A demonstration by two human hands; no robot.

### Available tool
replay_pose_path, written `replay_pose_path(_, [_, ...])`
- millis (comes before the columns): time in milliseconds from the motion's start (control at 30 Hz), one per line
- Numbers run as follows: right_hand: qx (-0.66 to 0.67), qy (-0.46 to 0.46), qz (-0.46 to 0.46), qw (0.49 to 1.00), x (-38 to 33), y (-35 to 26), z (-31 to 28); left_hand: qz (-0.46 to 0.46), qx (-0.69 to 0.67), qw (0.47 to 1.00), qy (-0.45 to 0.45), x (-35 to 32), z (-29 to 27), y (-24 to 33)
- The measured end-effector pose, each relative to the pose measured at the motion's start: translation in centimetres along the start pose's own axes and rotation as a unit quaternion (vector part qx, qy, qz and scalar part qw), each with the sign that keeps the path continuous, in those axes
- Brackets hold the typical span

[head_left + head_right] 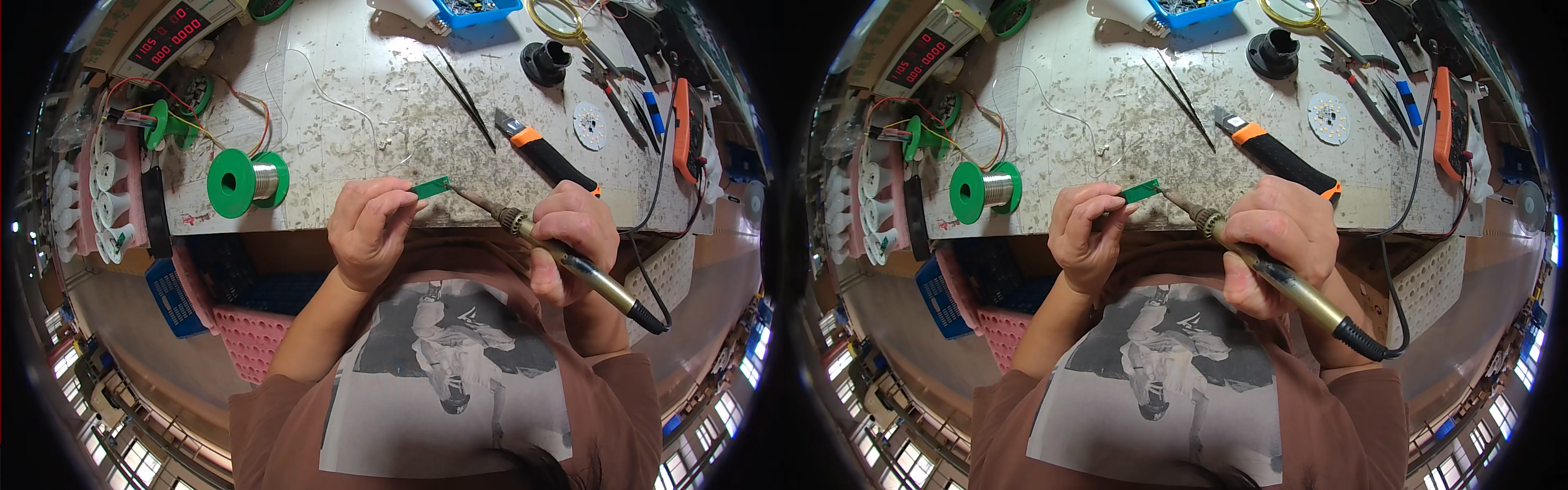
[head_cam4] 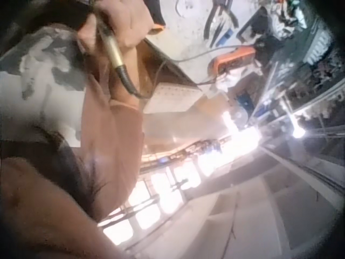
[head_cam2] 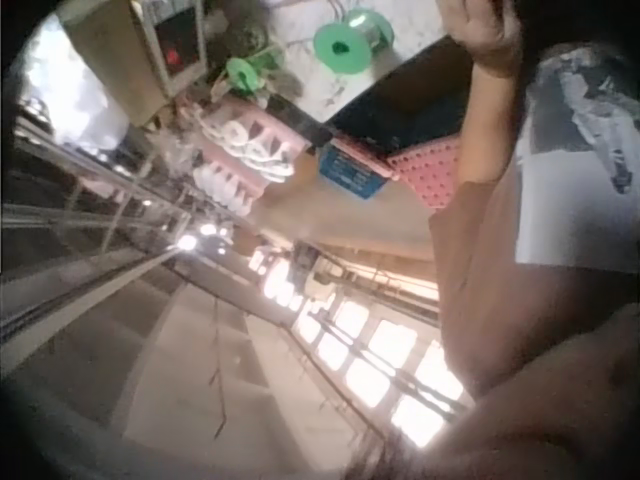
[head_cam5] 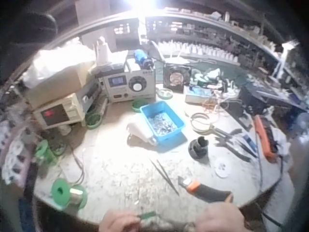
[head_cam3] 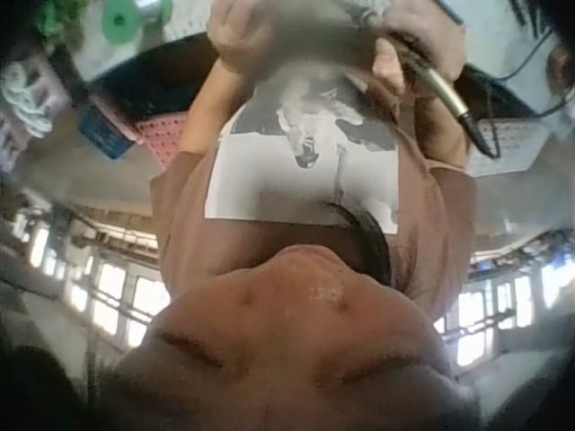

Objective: The person solders wires onto a PCB using a soldering iron, then assembles an LED light bulb housing. The wires are stripped with a wire stripper and manipulated with tweezers during the process.

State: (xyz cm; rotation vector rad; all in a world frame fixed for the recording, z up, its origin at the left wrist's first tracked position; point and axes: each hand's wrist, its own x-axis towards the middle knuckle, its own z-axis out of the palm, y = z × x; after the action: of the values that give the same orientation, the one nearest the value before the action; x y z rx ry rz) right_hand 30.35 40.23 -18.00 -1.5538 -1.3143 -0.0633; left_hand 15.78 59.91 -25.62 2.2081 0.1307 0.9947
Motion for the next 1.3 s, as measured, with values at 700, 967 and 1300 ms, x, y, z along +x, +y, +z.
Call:
replay_pose_path(700, [-0.015, -0.003, -0.015, 1.000, -0.28, -0.11, 0.03, 0.009, -0.001, 1.000, 0.007, 0.05, 0.14, -0.04])
replay_pose_path(967, [-0.016, -0.006, -0.012, 1.000, -0.11, -0.13, 0.04, 0.006, -0.004, 1.000, 0.008, -0.02, 0.13, -0.10])
replay_pose_path(1300, [-0.025, -0.006, -0.032, 0.999, 0.22, -0.19, 0.30, 0.020, 0.003, 1.000, 0.001, -0.06, 0.07, -0.15])
